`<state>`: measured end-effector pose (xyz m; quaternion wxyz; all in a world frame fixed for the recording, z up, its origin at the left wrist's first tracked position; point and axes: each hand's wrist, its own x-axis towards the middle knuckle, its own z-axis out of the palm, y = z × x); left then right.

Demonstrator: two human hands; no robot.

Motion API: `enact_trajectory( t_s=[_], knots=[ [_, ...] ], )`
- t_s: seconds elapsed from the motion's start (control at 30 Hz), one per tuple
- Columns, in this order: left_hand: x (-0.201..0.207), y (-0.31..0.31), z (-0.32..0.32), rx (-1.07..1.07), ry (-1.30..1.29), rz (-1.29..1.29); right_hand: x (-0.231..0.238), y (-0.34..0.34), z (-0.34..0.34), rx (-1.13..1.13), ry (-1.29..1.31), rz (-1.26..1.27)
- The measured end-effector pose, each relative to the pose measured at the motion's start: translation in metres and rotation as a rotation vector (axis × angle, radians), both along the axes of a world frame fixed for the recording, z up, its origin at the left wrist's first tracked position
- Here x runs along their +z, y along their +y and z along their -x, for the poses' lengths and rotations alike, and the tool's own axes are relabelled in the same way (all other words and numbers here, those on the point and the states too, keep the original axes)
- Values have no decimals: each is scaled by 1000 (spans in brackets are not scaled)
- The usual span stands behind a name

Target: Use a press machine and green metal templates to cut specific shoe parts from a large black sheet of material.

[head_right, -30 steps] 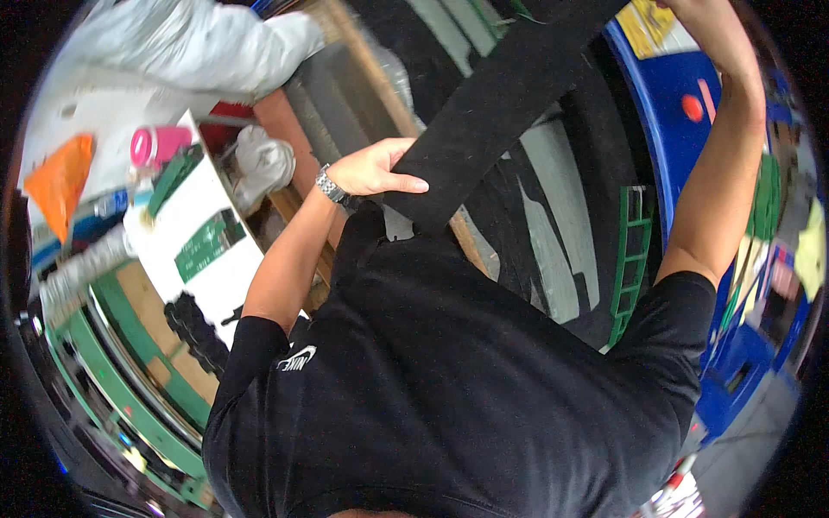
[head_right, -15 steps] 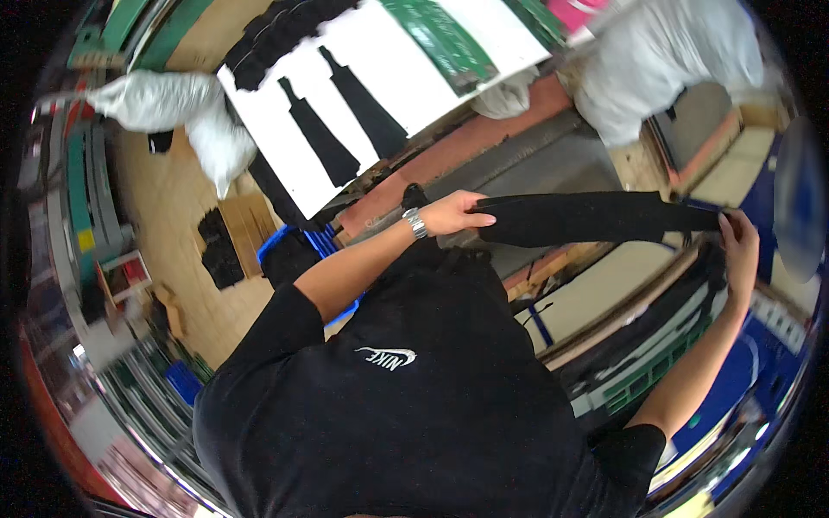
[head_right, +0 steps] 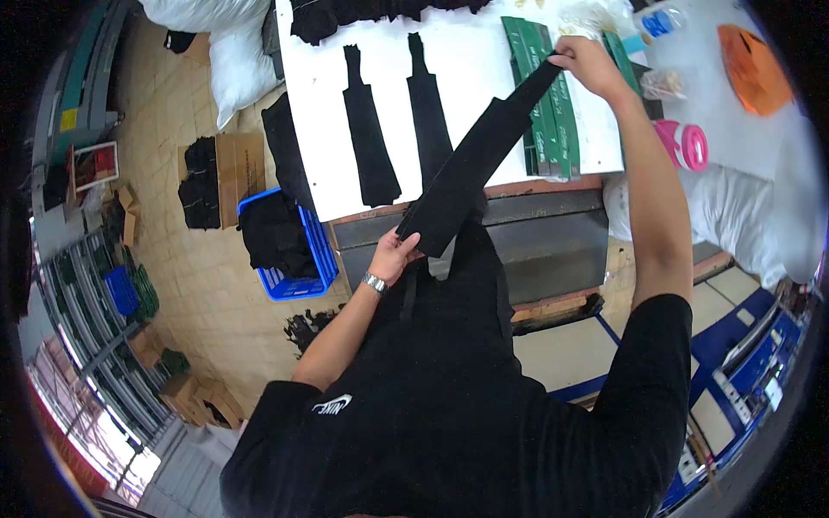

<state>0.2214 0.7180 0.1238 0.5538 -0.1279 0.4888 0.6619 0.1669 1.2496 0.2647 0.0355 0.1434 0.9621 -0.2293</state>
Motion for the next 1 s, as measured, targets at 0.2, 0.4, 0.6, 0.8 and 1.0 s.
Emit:
enact_trajectory(
  t_s=[0.2,0.4,0.6,0.8,1.0],
  knots=[
    [-27,6,-23,304,-80,128,-91,-34,127,148,-57,129],
    [-53,13,-30,741,-72,252,-178,-110,253,462,60,203],
    [-84,6,-14,921,-26,323,-227,-173,341,574,176,197],
    [-50,-6,-16,831,-45,624,-251,-216,257,293,146,42],
    [-23,-31,-8,152,86,527,-179,-173,-34,383,-152,354]
  ],
)
